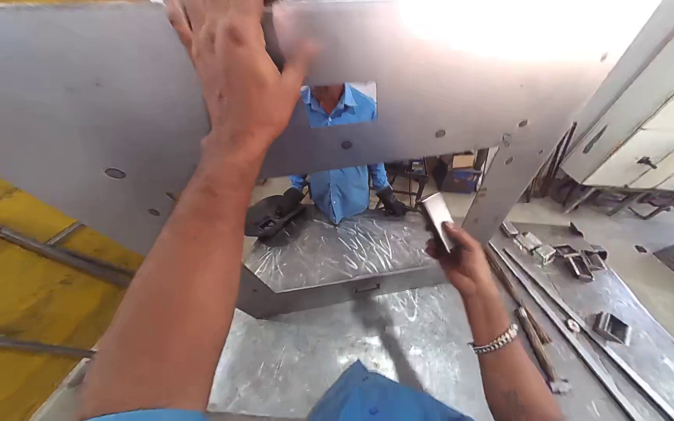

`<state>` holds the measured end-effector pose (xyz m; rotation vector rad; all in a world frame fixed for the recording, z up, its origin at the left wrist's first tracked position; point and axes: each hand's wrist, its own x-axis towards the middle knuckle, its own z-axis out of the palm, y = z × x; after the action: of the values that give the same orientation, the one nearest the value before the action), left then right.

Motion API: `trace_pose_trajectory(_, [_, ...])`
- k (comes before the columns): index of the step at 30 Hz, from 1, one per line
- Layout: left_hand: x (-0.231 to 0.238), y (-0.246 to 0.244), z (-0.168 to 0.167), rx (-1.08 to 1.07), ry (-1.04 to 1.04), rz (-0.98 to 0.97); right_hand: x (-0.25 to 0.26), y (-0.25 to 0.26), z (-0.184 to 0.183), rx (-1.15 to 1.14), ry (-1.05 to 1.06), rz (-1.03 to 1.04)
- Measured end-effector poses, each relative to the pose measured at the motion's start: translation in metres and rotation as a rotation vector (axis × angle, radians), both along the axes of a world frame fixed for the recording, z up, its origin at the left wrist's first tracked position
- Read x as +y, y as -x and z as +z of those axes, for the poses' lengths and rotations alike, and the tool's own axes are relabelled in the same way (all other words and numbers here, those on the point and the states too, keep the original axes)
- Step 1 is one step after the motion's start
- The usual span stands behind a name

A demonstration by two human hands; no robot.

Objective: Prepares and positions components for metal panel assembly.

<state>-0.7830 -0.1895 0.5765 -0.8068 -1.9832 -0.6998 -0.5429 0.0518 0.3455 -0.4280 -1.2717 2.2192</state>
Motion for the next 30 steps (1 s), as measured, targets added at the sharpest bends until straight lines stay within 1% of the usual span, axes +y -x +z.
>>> trace_pose_trajectory(2, [-0.001,-0.001,-0.004,-0.078,0.037,0.007,-0.015,0.012,-0.044,-0.142,0.23,0.131])
trace_pose_trajectory(4, [-0.003,0.004,-0.009,-0.144,0.09,0.001,-0.029,0.018,-0.07,-0.157,0.367,0.228])
trace_pose_trajectory(6, [-0.003,0.012,-0.009,-0.169,0.105,0.003,-0.041,0.023,-0.075,-0.073,0.469,0.297])
trace_pose_trajectory(8, [-0.002,0.015,-0.009,-0.158,0.101,-0.009,-0.051,0.025,-0.074,0.027,0.528,0.354])
trace_pose_trajectory(11, [-0.003,0.015,-0.01,-0.14,0.073,-0.045,-0.059,0.025,-0.068,0.093,0.529,0.437])
trace_pose_trajectory(16, [-0.006,0.004,-0.011,-0.135,0.071,-0.027,-0.061,0.031,-0.065,-0.01,0.539,0.412])
trace_pose_trajectory(19, [-0.007,0.002,-0.011,-0.11,0.068,-0.017,-0.06,0.032,-0.064,-0.011,0.563,0.428])
trace_pose_trajectory(23, [-0.007,0.001,-0.01,-0.043,0.06,-0.001,-0.059,0.03,-0.064,0.099,0.612,0.483])
trace_pose_trajectory(26, [-0.008,0.001,-0.008,-0.027,0.054,-0.017,-0.059,0.028,-0.07,0.261,0.511,0.615])
trace_pose_trajectory(27, [-0.008,0.0,-0.008,-0.018,0.049,-0.023,-0.06,0.028,-0.071,0.297,0.494,0.631])
trace_pose_trajectory(28, [-0.008,0.0,-0.008,-0.003,0.048,-0.022,-0.063,0.029,-0.07,0.307,0.49,0.611])
trace_pose_trajectory(30, [-0.009,-0.002,-0.008,0.024,0.053,-0.011,-0.071,0.031,-0.064,0.259,0.46,0.502])
